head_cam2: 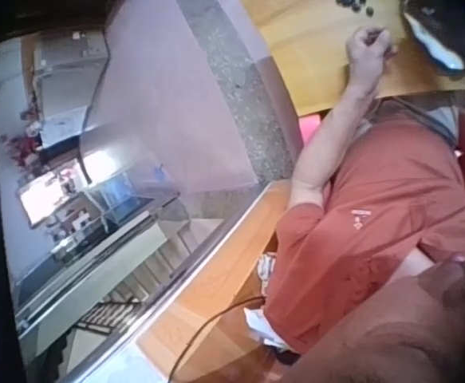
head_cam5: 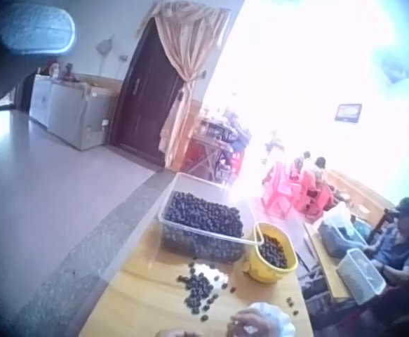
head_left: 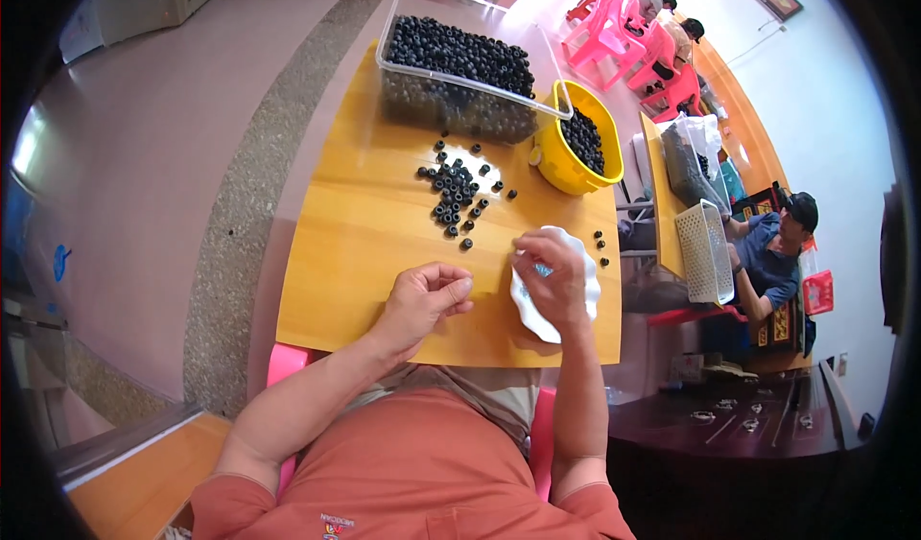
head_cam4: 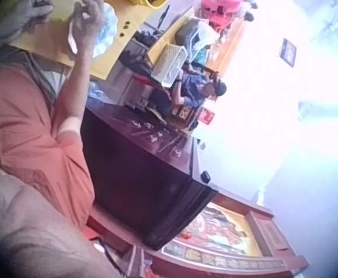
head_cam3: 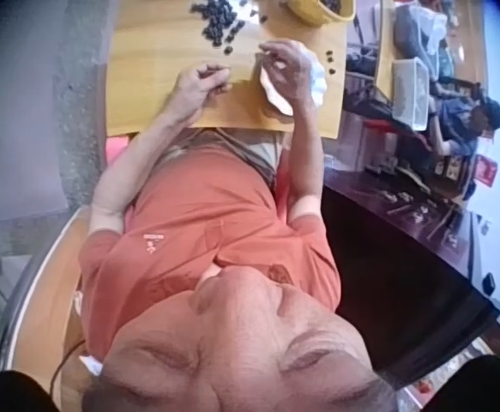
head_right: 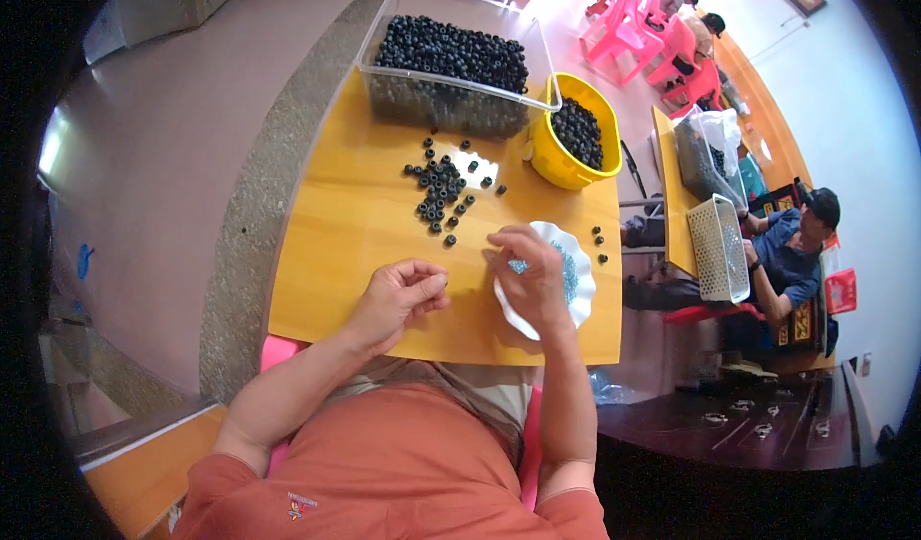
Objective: Manually placing small blue beads into black circular components on a wooden table.
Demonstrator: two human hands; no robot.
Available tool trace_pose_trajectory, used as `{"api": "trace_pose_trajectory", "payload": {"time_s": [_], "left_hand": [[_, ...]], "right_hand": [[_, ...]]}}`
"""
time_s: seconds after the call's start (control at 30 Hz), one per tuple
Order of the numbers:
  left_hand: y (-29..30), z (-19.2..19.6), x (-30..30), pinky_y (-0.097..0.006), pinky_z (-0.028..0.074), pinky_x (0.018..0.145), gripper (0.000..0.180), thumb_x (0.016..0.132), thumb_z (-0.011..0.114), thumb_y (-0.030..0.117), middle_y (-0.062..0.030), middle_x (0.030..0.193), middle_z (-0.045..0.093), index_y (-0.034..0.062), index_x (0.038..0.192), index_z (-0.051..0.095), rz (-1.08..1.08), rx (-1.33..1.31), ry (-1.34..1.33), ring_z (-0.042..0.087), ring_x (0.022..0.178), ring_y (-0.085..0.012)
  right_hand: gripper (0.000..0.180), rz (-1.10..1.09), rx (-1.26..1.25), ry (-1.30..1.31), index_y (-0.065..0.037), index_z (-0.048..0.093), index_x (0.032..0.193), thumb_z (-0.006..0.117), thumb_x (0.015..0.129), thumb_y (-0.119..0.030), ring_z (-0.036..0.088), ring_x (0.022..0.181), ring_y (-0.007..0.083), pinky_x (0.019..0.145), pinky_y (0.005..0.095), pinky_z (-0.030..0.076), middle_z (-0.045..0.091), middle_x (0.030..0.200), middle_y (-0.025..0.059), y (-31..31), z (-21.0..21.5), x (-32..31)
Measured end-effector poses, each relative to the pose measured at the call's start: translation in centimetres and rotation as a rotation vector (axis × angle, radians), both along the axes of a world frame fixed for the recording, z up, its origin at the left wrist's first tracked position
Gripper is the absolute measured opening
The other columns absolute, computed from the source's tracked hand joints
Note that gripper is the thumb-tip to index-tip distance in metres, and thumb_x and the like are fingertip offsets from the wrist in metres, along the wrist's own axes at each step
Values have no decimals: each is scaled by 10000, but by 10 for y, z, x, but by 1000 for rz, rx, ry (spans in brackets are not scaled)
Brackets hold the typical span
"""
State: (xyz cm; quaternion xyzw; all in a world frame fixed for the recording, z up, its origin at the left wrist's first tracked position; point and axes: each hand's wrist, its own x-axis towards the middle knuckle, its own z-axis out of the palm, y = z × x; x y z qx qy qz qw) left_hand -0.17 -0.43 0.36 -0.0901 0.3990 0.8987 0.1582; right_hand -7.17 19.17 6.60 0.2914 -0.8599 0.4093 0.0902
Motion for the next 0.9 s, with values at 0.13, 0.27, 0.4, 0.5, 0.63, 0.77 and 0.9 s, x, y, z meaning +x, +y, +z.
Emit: {"api": "trace_pose_trajectory", "payload": {"time_s": [0.13,0.27,0.4,0.5,0.63,0.77,0.9], "left_hand": [[-3,1,-1,-248,554,754,101,923,656,104,-22,892,652,34,995,645,-7,1,19,640,790,-107],[-1,1,-1,-246,551,750,104,919,660,104,-22,884,651,36,996,645,-14,18,15,636,786,-107],[1,1,2,-252,555,763,118,916,666,110,-25,889,651,32,1001,642,-38,1,19,633,780,-105],[3,1,4,-256,557,768,123,913,670,110,-25,887,649,29,1002,640,-54,-11,12,632,779,-104],[6,1,5,-254,560,761,123,909,674,104,-24,884,646,28,999,638,-62,-23,3,632,784,-104],[6,2,6,-254,562,758,123,907,675,102,-26,889,647,26,996,637,-73,-22,-6,634,784,-105],[6,2,6,-229,550,747,153,907,683,124,-22,879,647,12,1003,641,-67,-7,3,622,769,-89]], "right_hand": [[183,-95,87,75,-21,667,955,720,780,-3,626,699,203,639,300,505,658,910,110,28,7,2],[192,-186,328,76,-36,667,970,740,792,-32,677,725,255,631,339,521,659,930,131,48,-1,36],[182,-208,477,123,-48,679,981,706,803,-73,630,868,299,734,401,512,646,951,108,50,-7,63],[189,-241,581,203,-34,666,1029,628,844,-49,583,933,329,775,419,488,639,1019,114,52,-17,65],[196,-233,615,225,-37,668,1024,620,834,-40,584,936,324,771,418,490,641,1011,105,56,-21,57],[175,-191,675,217,-46,669,989,619,821,-43,583,932,315,776,413,492,639,964,90,56,-23,52],[117,-173,683,174,-55,665,930,626,820,-50,587,901,306,773,402,492,639,927,80,57,-26,46]]}}
